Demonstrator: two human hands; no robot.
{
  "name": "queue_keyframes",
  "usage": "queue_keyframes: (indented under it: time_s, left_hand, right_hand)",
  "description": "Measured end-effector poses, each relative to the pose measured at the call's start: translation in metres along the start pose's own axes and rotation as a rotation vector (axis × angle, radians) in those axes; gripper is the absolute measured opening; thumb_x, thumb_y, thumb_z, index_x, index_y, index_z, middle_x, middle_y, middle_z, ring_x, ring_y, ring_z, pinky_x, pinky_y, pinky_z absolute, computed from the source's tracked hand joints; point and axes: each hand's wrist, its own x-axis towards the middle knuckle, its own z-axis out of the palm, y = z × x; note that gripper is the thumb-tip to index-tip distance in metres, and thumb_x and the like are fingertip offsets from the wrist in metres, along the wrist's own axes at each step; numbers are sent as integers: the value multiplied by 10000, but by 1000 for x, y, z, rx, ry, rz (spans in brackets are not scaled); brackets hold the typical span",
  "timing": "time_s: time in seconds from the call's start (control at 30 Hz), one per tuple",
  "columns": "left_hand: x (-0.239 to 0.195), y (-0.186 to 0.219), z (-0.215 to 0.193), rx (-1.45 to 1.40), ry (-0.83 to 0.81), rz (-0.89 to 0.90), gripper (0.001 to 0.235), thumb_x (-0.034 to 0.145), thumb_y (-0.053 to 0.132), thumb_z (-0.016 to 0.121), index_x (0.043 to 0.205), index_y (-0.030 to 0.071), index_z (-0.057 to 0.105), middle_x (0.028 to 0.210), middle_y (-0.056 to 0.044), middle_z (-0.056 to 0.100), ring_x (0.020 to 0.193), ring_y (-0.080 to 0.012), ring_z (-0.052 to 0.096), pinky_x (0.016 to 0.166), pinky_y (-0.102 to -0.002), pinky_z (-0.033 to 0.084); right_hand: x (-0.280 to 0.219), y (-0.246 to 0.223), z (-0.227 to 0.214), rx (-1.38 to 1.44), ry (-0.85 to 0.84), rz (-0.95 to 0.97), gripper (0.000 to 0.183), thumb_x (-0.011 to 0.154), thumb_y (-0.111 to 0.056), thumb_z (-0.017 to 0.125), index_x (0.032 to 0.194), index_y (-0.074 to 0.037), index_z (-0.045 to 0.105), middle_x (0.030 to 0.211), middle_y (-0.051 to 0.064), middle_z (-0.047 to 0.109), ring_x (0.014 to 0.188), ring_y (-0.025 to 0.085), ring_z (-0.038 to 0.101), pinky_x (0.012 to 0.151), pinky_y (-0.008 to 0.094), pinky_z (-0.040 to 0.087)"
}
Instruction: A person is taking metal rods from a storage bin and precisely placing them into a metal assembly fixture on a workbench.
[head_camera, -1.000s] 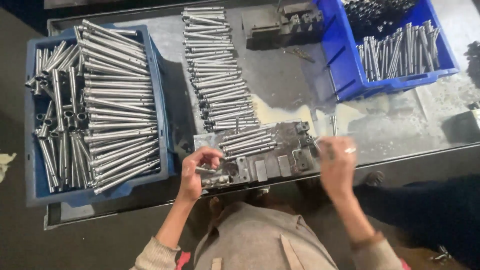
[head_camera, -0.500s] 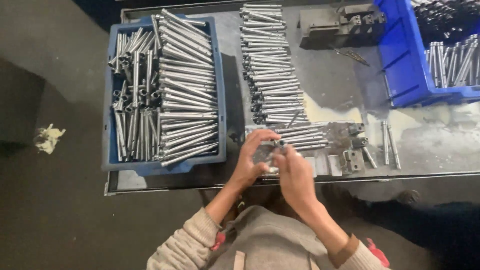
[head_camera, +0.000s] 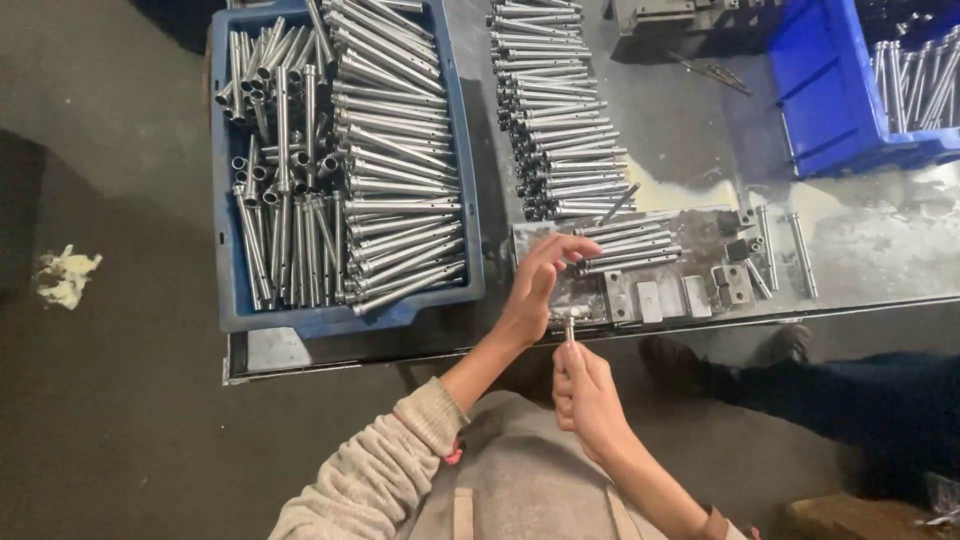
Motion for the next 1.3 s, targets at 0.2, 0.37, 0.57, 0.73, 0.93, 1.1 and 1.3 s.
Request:
queue_keyframes:
  time_s: [0.2,0.37,0.57,0.73,0.93,1.1,1.3]
  left_hand:
    - [1,0,0,-27,-11,-2,808,968,835,184,1146,219,677,1163,29,653,1035,-156,577,940,-344,417]
    - [1,3,0,-26,-32,-20,831,947,853,180,1139,218,681,1156,19,654,1038,-164,592,948,-359,429]
    - [0,-5,0,-89,-3,-36,814,952,847,225,1172,214,690,1131,-11,658,1054,-174,563,945,-351,430]
    - [1,-10,4,-138,-9,-40,821,952,856,250,1217,221,697,1101,-41,649,1077,-178,530,958,-344,419]
    - [0,-4,-1,-101,7,-84,807,964,833,247,1189,200,694,1085,-50,639,1075,-184,526,970,-352,421]
    - [4,-5,4,-41,75,-121,816,947,829,258,1145,174,702,1047,-67,652,1043,-193,541,947,-359,441]
    - [7,-5,9,-21,122,-98,800,979,775,268,1143,123,701,1014,-106,655,1010,-212,559,912,-360,457]
  right_hand:
    - [4,-11,-8,147,-119,228,457,1050,-543,462,805,-172,358,634,-57,186,457,64,106,360,237,57]
    - [3,-4,-2,53,-44,100,425,1101,-455,421,811,-148,379,616,-51,200,449,67,124,359,249,71]
    - [4,2,-19,-192,12,-139,375,1111,-340,379,815,-116,430,582,-49,235,392,60,206,298,230,198]
    - [4,-17,-36,116,-140,119,357,1125,-386,385,899,-115,439,635,-80,169,400,26,163,236,185,163]
    - [-11,-11,-42,-788,-121,-399,299,1033,-318,511,905,-105,677,523,52,578,496,157,478,462,318,440]
    - [8,-39,-101,-1024,256,-592,250,1012,-221,537,1216,-173,675,656,122,679,637,359,655,683,495,538]
    - [78,-40,-154,-1357,170,-1106,240,969,-346,615,1188,-320,708,1106,-19,594,1022,242,595,974,390,408]
